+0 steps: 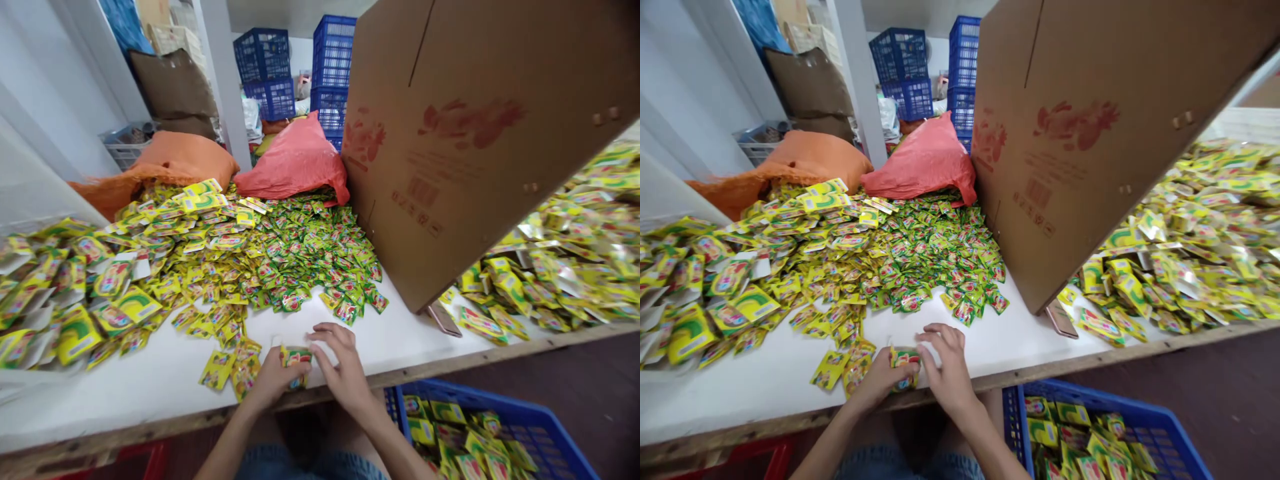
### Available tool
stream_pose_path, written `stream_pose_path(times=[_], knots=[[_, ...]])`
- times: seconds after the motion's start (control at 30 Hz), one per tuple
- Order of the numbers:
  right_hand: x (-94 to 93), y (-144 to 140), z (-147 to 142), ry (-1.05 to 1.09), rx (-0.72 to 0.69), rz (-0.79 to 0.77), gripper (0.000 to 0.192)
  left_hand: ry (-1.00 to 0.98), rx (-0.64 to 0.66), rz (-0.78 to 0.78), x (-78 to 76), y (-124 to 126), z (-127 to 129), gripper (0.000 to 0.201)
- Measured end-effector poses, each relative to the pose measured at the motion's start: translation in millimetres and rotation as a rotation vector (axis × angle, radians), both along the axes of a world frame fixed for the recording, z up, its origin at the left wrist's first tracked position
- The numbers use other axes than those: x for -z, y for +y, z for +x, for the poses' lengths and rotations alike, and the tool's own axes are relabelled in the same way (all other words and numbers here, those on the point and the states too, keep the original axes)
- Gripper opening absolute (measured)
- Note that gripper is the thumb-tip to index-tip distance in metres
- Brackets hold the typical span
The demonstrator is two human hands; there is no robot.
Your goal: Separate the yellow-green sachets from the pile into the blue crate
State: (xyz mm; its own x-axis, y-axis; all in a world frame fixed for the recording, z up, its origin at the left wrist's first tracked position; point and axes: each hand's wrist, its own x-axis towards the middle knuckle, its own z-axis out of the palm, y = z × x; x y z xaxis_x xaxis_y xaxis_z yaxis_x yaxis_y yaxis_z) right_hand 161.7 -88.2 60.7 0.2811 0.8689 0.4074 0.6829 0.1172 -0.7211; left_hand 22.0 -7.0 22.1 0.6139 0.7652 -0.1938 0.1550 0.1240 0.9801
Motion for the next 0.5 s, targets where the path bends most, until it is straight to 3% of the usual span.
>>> stream_pose_path(times=[0.13,0.2,0.27,0.37,0.43,0.5], knots=[[8.0,-34.6,68.9,0.091,0.689,0.265,0.025,0.075,-0.034,-0.035,5.0,3.0,-1.1,0.027],[10.4,-54.5,121.6,0.051,0.991,0.232,0.044,0.081,-0.07,-0.056,6.3,3.2,0.1,0.029],[13.7,-69.4,173.1,0.054,1.082,-0.023,0.069,0.081,-0.1,-0.083,6.8,2.7,1.9,0.032],[22.7,-77.0,226.6,0.043,1.004,-0.425,0.095,0.07,-0.124,-0.119,8.2,1.8,3.5,0.034],[30.0,-74.3,243.2,0.004,0.917,-0.507,0.101,0.064,-0.133,-0.129,9.9,1.8,3.1,0.036],[35.6,-71.0,249.6,-0.045,0.902,-0.465,0.099,0.064,-0.147,-0.125,11.5,1.9,1.8,0.039]])
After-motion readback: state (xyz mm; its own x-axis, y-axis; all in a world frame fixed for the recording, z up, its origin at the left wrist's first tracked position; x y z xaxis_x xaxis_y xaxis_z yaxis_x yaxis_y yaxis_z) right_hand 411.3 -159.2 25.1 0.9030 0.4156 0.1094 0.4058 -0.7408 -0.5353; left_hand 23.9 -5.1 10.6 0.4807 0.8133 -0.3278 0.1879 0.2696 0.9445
